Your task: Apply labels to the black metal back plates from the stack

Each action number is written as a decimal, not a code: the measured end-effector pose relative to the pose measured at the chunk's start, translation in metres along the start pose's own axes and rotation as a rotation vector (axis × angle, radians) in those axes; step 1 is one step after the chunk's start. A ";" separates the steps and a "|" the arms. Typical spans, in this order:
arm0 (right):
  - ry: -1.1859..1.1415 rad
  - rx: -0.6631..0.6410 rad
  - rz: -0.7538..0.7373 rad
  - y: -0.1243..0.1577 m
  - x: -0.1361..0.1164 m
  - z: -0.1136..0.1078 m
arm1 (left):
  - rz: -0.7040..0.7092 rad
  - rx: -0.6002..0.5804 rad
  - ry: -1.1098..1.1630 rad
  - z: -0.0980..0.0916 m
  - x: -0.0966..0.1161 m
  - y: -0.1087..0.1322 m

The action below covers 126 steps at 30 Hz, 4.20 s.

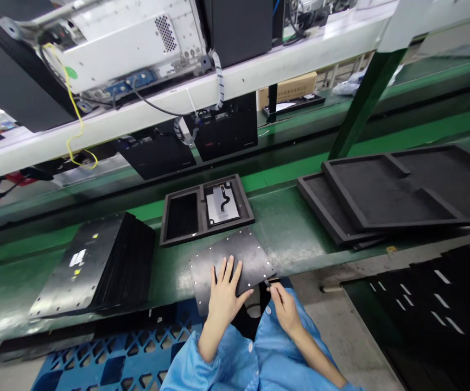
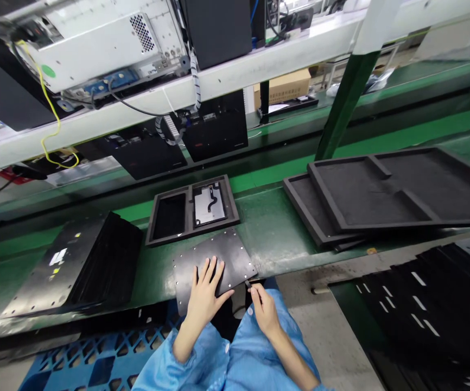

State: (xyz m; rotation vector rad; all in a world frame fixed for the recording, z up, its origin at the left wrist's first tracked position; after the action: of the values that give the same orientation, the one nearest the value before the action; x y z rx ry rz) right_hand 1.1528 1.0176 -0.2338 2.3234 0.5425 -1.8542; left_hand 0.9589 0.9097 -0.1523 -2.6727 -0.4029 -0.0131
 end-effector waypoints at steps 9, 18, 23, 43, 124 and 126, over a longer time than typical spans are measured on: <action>0.026 -0.016 0.032 0.008 0.012 0.006 | 0.009 -0.033 -0.003 0.000 -0.002 -0.001; 0.087 -0.003 0.044 0.010 0.001 0.002 | 0.001 -0.051 0.018 -0.002 -0.002 -0.002; 0.078 -0.013 -0.016 0.006 0.004 0.004 | 0.006 -0.045 0.013 -0.002 -0.002 -0.002; 0.125 -0.125 -0.007 -0.013 0.002 -0.003 | -0.009 -0.143 0.062 -0.018 -0.007 -0.016; -0.009 0.102 0.151 -0.006 -0.010 0.022 | -0.272 0.023 0.064 0.026 -0.060 -0.106; -0.035 0.125 0.182 -0.002 -0.010 0.027 | -0.270 0.031 0.062 0.027 -0.060 -0.106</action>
State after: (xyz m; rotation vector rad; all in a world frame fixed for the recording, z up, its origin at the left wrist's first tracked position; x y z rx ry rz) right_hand 1.1258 1.0088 -0.2306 2.3223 0.2071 -1.8888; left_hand 0.8702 0.9958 -0.1370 -2.5602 -0.7334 -0.1686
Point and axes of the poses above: each hand's wrist, its own y-axis away from the middle knuckle, its own z-axis out of the palm, x = y × z, the point moved 2 cm from there along -y, towards the middle knuckle, and after that the axes turned 13 degrees about x, right-handed, at the moved point
